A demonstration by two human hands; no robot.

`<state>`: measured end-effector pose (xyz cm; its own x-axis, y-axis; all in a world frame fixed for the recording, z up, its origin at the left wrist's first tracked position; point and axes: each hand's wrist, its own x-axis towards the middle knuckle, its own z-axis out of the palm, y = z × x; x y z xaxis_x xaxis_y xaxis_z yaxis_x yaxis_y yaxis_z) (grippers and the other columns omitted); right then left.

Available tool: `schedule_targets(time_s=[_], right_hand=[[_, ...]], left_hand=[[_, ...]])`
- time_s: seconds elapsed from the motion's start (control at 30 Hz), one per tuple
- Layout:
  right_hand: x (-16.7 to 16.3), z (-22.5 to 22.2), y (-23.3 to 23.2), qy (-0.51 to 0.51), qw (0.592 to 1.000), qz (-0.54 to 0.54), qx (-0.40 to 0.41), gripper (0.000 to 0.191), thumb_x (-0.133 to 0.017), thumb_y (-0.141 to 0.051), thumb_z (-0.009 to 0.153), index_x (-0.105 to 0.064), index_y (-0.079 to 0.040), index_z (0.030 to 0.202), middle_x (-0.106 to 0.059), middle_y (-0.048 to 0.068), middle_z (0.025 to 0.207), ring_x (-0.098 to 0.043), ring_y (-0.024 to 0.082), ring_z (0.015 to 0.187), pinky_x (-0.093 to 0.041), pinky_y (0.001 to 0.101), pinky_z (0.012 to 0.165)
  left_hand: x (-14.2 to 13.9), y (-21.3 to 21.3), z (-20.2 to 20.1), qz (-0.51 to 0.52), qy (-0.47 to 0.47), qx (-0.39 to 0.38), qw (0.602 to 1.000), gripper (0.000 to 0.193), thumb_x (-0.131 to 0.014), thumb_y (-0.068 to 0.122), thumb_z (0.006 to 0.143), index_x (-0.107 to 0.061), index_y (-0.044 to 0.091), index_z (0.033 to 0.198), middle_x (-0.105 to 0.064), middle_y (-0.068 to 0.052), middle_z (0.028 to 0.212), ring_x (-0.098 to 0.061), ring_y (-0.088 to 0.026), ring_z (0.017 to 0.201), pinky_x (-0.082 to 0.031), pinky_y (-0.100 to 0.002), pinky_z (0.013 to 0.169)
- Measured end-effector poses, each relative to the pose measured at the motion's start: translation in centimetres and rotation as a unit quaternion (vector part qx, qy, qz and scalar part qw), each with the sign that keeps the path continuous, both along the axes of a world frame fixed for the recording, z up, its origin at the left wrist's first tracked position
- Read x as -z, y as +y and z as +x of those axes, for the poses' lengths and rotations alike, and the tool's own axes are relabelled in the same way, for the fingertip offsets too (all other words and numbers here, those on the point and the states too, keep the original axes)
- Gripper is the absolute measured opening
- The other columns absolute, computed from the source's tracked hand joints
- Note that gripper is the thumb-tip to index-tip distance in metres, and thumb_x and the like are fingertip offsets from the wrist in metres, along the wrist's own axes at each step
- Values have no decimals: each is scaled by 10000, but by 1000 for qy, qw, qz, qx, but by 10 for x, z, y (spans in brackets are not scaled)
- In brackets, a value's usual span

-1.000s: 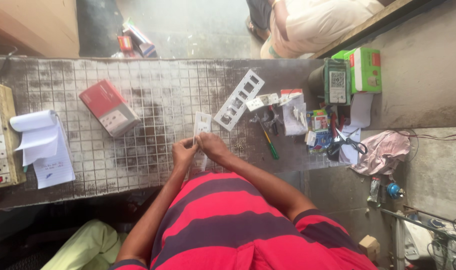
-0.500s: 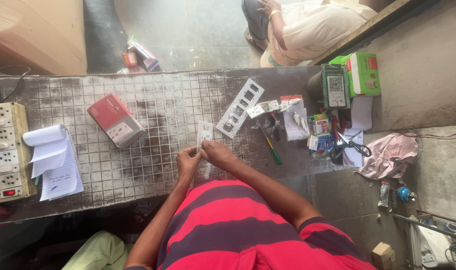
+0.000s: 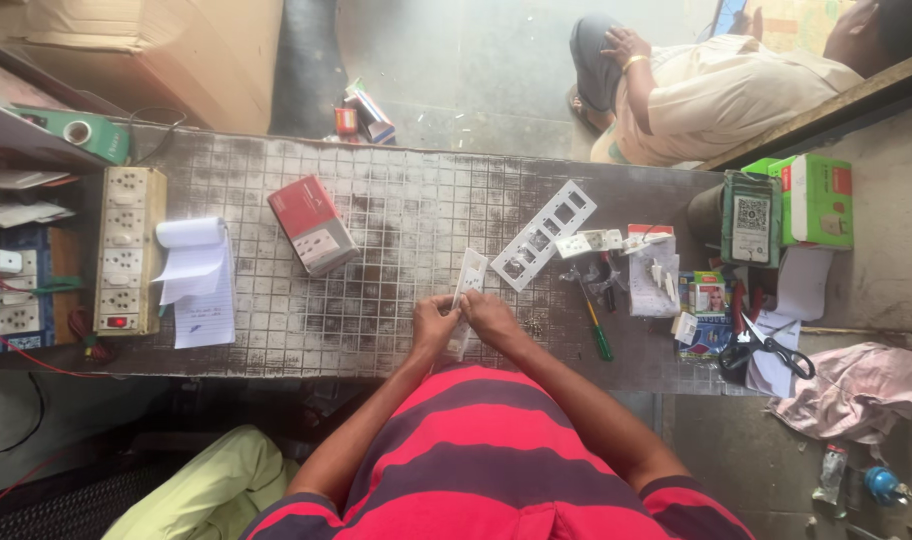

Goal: The person assembles a multi-gang electrical socket by inserting brass contact pins into the plastic housing and tightening them with a screwdriver. They handle several small metal pins and repeatedly turn the socket over to access different terminals.

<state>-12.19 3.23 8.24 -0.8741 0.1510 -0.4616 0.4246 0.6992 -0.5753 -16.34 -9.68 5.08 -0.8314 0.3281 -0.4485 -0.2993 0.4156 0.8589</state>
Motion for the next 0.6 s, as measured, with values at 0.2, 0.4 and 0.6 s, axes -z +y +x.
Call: schedule_targets(time_s=[0.2, 0.4, 0.6], right_hand=[[1, 7, 0, 95, 995, 42, -7, 333, -501, -383, 1039, -607, -68, 1046, -695, 223, 836, -683, 432, 788, -538, 553, 715], [11, 12, 2, 55, 998, 6, 13, 283, -506, -316, 1017, -566, -56, 1108, -698, 231, 838, -682, 448, 811, -524, 573, 738], [7, 9, 3, 65, 998, -11, 9, 319, -474, -348, 1035, -627, -68, 1051, -714, 222, 868, -691, 432, 828, -527, 564, 753]], left_hand=[[6, -2, -2, 14, 22, -14, 1000, 252, -764, 101, 848, -785, 13, 1083, -801, -117, 907, -761, -146, 763, -605, -297, 677], [13, -3, 5, -7, 58, 23, 998, 297, -760, 96, 821, -785, 12, 1104, -802, -114, 856, -724, -140, 690, -583, -309, 644], [14, -4, 5, -39, 72, 25, 996, 291, -769, 110, 839, -782, 24, 1117, -797, -119, 873, -737, -148, 716, -581, -301, 657]])
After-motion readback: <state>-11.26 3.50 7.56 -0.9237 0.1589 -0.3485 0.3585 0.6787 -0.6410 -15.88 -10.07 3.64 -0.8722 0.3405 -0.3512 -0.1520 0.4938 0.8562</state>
